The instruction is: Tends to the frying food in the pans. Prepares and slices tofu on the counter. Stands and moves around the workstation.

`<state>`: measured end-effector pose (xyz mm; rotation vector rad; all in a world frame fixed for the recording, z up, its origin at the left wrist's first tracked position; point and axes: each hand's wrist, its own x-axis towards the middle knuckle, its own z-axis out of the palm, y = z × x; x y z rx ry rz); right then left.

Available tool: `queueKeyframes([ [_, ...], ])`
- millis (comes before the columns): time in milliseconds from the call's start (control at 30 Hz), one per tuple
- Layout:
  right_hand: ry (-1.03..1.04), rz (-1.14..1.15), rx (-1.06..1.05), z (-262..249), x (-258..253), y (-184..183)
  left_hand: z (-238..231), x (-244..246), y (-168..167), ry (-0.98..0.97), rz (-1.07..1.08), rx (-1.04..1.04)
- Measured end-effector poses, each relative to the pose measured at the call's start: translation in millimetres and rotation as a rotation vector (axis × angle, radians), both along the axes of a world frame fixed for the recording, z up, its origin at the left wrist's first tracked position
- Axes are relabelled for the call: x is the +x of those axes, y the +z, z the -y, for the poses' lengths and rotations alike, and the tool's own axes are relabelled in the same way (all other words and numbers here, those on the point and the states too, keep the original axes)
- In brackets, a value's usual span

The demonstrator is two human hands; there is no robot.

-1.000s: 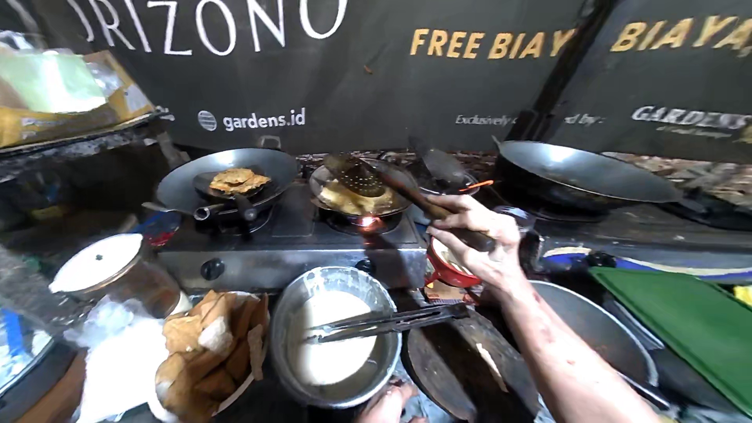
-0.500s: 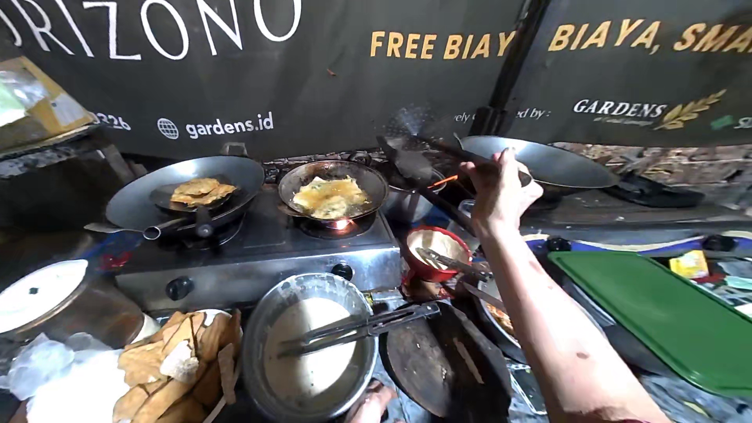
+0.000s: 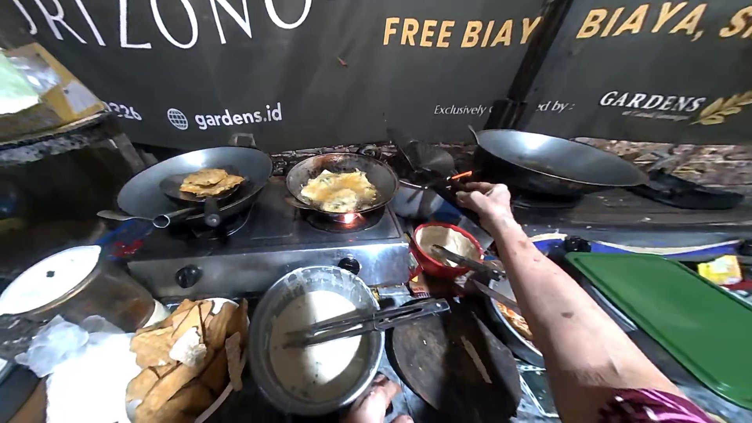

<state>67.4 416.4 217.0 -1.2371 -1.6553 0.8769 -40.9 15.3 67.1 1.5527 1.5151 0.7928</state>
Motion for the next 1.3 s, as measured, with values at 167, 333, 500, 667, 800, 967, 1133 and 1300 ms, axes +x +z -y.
queueKeyframes([
  [167, 0.062, 0.527, 0.262, 12, 1, 6, 0, 1, 4, 0.004, 0.005, -0.023],
  [333, 0.081, 0.679, 0.399, 8, 1, -2, 1, 1, 2, 0.004, -0.01, 0.01],
  [500, 0.07, 0.652, 0.428, 4, 6, -8, 0, 0, 1, 0.003, -0.007, 0.007],
  [667, 0.093, 0.606, 0.451, 2, 11, -17, 1, 0, 3, -0.004, 0.008, -0.018],
  [800, 0.079, 0.616, 0.434, 10, 14, -12, 0, 1, 3, -0.001, -0.001, -0.023],
  [967, 0.113, 0.558, 0.582, 28, 31, -6, 0, 1, 7, -0.023, -0.019, -0.085],
  [1133, 0.248, 0.357, 1.061, 107, 68, 4, 0, 3, 10, -0.008, 0.006, -0.08],
  [1300, 0.56, 0.244, 1.075, 230, 126, -36, 0, 6, 7, 0.024, -0.019, -0.045],
])
